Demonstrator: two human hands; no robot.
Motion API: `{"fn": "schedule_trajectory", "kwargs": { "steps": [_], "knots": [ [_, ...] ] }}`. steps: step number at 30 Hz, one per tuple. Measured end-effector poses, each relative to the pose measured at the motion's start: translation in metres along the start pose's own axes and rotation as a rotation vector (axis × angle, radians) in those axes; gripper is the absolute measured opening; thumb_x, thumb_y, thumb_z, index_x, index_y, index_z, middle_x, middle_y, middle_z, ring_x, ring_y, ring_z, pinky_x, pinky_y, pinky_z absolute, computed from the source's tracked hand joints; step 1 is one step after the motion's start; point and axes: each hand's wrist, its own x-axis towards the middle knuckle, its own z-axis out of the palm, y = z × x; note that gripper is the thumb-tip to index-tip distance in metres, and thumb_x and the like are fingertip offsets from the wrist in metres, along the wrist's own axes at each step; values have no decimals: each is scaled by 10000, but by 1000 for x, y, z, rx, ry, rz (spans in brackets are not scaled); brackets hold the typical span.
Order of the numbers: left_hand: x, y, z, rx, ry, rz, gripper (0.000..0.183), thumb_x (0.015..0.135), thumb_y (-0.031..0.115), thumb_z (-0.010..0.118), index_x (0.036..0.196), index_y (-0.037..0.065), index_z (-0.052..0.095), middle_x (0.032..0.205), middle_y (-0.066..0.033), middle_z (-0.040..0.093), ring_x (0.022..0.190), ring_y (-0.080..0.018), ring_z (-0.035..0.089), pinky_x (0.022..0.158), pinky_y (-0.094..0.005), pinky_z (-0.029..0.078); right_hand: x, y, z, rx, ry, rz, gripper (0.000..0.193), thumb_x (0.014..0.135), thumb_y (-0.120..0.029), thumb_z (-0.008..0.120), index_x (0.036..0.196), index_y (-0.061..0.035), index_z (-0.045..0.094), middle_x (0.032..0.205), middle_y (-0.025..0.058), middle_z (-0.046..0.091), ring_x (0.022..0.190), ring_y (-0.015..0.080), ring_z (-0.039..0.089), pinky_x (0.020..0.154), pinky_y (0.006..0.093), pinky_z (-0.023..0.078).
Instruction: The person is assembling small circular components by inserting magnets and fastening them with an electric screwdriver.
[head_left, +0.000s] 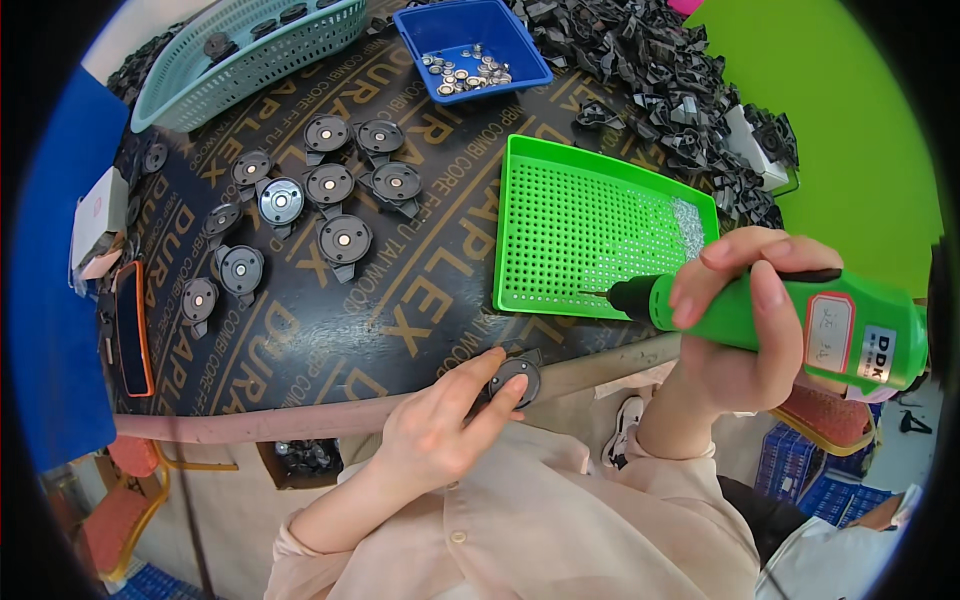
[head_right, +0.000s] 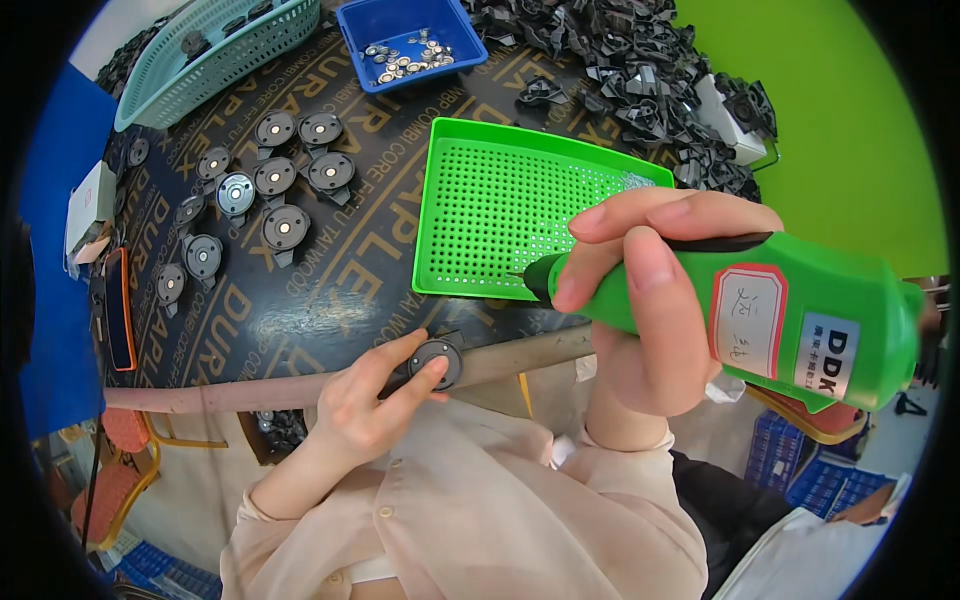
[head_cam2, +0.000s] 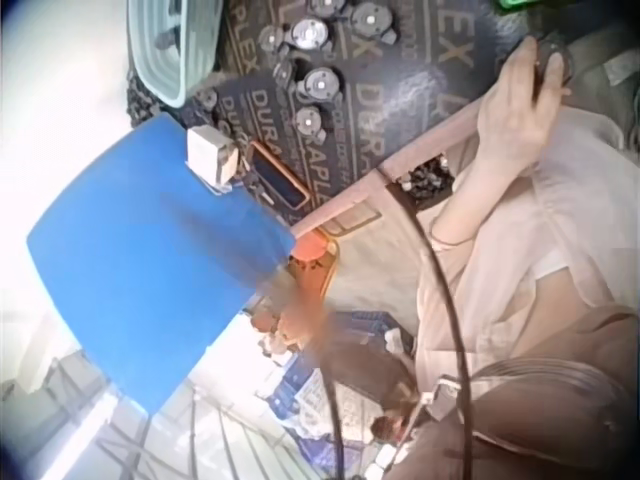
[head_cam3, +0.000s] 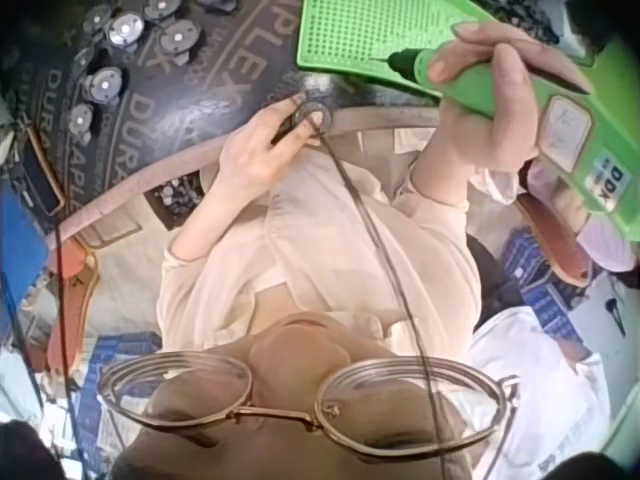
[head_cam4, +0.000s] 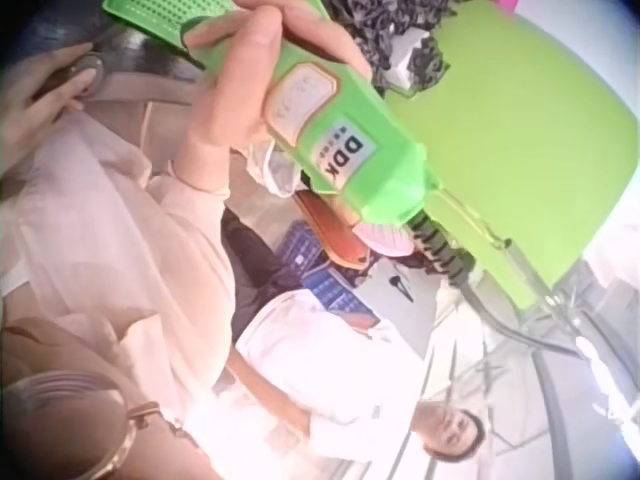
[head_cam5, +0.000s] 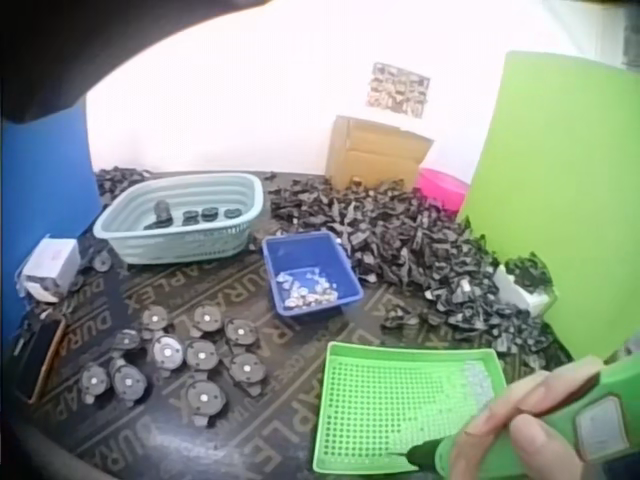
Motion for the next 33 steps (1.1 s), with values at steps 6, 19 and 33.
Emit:
{"fn": "schedule_trajectory", "kwargs": {
  "steps": [6, 19, 33],
  "knots": [
    [0, -1, 0, 1, -3, 0, 342, 758, 190, 745, 1063, 49, 684, 1087, -172, 626, 864, -234, 681, 634, -265, 564, -1, 0, 3, -2, 4, 25, 173, 863, 39, 513, 1024, 47, 453, 840, 277, 620, 495, 214, 570, 500, 313, 485],
    [0, 0, -2, 6, -6, -7, 341, 777, 181, 738, 1081, 42, 669, 1083, -175, 630, 868, -234, 675, 637, -268, 563, 1, -7, 5, -117, 44, 0, 172, 858, -36, 451, 1002, 53, 481, 843, 277, 591, 446, 223, 518, 423, 331, 468],
    [5, 4, -3, -84, 20, -71, 437, 610, 100, 823, 1026, 44, 700, 1072, -195, 643, 798, -258, 672, 602, -296, 567, -38, -55, 16, 68, -334, 199, 230, 871, -54, 555, 1008, -51, 371, 902, 169, 603, 483, 255, 611, 423, 360, 522]
  ]
}}
